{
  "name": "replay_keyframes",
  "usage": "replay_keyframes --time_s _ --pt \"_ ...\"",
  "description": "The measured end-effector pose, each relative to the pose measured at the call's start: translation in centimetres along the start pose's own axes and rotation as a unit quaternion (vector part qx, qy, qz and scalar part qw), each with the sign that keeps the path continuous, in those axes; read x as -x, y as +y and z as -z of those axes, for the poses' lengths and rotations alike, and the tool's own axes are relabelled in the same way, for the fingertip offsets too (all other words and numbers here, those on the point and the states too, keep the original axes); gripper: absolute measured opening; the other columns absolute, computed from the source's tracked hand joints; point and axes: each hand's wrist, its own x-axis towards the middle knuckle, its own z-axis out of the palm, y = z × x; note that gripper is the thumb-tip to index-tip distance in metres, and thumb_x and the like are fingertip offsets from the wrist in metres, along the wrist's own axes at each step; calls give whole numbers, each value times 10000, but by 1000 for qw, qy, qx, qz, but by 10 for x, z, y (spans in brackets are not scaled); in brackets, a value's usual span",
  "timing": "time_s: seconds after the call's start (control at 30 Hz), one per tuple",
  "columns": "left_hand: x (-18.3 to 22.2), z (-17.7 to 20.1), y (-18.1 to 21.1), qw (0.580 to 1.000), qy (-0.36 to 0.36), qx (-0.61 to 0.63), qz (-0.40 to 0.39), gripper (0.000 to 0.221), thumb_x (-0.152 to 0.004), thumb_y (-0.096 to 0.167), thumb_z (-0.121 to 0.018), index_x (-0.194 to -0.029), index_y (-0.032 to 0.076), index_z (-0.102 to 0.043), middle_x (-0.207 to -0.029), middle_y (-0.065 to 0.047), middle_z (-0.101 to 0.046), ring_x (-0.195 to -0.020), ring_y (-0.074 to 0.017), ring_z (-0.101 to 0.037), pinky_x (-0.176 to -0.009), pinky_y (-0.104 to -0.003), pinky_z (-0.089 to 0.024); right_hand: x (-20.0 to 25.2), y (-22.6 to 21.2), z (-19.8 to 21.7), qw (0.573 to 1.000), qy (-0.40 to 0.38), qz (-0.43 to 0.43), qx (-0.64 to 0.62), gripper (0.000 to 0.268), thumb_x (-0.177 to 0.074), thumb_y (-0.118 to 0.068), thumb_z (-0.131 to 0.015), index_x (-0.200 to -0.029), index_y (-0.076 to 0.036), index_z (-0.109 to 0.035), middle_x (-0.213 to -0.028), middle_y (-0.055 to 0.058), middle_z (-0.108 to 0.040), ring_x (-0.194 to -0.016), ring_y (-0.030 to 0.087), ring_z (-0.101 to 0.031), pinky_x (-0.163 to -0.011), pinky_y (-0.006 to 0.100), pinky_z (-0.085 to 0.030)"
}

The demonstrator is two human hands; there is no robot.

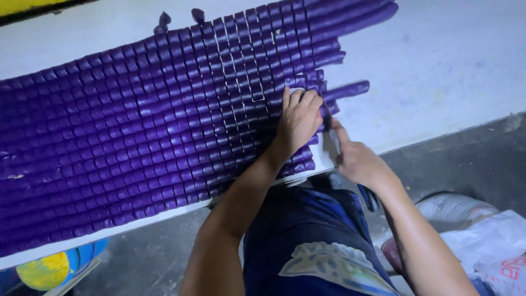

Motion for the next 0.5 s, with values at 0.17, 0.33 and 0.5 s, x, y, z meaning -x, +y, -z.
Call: replay_keyframes --time_s 0.17,0.33,0.5 --pt "18 29 20 1000 1 -10 -27 326 -840 257 -711 -1151 175 -653 -1275 -42 -589 -1345 -349 -459 -1165 -618 -303 -18 2 -18 998 33 6 -57 773 -935 -34 -499 -1600 -112 -112 -1096 375 -675 -1060 550 -660 -933 634 -516" --pt "21 33 29 997 15 -46 -52 332 -774 271 -752 -1073 170 -647 -1218 -56 -603 -1301 -362 -498 -1126 -631 -347 -3 12 -30 996 59 22 -68 818 -936 -55 -512 -1619 -144 -71 -1070 347 -685 -1034 540 -667 -902 624 -516" --pt "18 32 28 998 35 -14 -49 359 -726 198 -789 -1043 138 -633 -1172 -72 -598 -1261 -393 -526 -1079 -669 -380 56 38 -53 999 -22 -5 -46 864 -889 -84 -486 -1626 -230 -62 -1060 303 -711 -1034 509 -684 -888 611 -552"
